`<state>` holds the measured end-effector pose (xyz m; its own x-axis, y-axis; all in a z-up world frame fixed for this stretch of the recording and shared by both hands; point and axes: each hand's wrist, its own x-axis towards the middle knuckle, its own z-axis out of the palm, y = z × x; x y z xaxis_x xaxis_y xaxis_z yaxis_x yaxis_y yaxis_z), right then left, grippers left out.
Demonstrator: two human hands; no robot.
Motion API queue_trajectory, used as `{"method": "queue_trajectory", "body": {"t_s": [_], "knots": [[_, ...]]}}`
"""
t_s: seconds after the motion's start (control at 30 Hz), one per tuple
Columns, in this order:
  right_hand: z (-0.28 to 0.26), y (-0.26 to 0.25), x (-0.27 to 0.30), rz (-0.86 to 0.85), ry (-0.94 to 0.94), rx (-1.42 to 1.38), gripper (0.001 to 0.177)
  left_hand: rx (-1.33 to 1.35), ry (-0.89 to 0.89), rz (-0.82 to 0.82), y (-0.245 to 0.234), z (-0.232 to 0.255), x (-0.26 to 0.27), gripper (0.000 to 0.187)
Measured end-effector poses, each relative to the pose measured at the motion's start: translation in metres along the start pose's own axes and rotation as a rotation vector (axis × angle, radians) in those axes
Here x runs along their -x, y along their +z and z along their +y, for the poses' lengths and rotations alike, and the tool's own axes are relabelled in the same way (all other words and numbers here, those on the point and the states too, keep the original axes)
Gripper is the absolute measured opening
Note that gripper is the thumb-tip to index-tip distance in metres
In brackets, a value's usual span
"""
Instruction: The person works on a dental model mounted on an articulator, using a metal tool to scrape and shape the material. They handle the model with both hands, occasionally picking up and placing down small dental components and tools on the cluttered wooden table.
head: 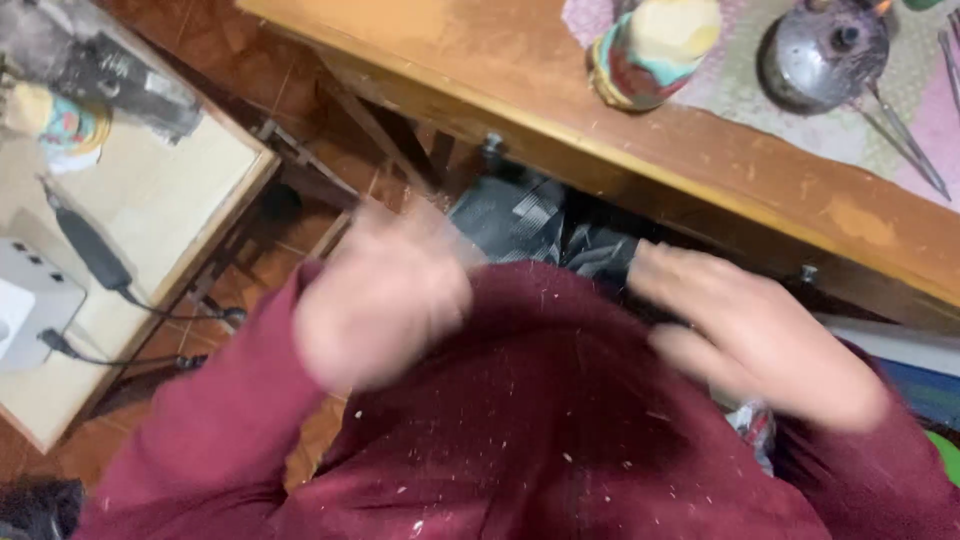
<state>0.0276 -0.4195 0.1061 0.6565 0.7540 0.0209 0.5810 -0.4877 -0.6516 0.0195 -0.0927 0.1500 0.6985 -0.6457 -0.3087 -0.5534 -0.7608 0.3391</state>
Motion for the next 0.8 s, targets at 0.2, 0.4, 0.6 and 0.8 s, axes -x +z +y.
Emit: {"method": "queue_trajectory", "body": {"t_s": [0.2,0.4,0.6,0.8], "knots": [[0.052,0.016,0.022,-0.189,0.326,0.107,0.056,0.51,0.833,-0.28,0.039,0.023,-0.059,0.013],[0.131,0.056,0.031,-0.331,0.438,-0.019,0.069,0.718,0.685,0.074,0.125,-0.018,-0.118,0.013],[0.183,0.101,0.025,-0.424,0.401,-0.455,0.052,0.011,0.033,0.29,0.184,-0.066,-0.14,0.039],[0.2,0.089,0.003,-0.4,0.364,-0.379,0.046,-0.303,-0.132,0.152,0.132,-0.032,-0.166,0.024]]}}
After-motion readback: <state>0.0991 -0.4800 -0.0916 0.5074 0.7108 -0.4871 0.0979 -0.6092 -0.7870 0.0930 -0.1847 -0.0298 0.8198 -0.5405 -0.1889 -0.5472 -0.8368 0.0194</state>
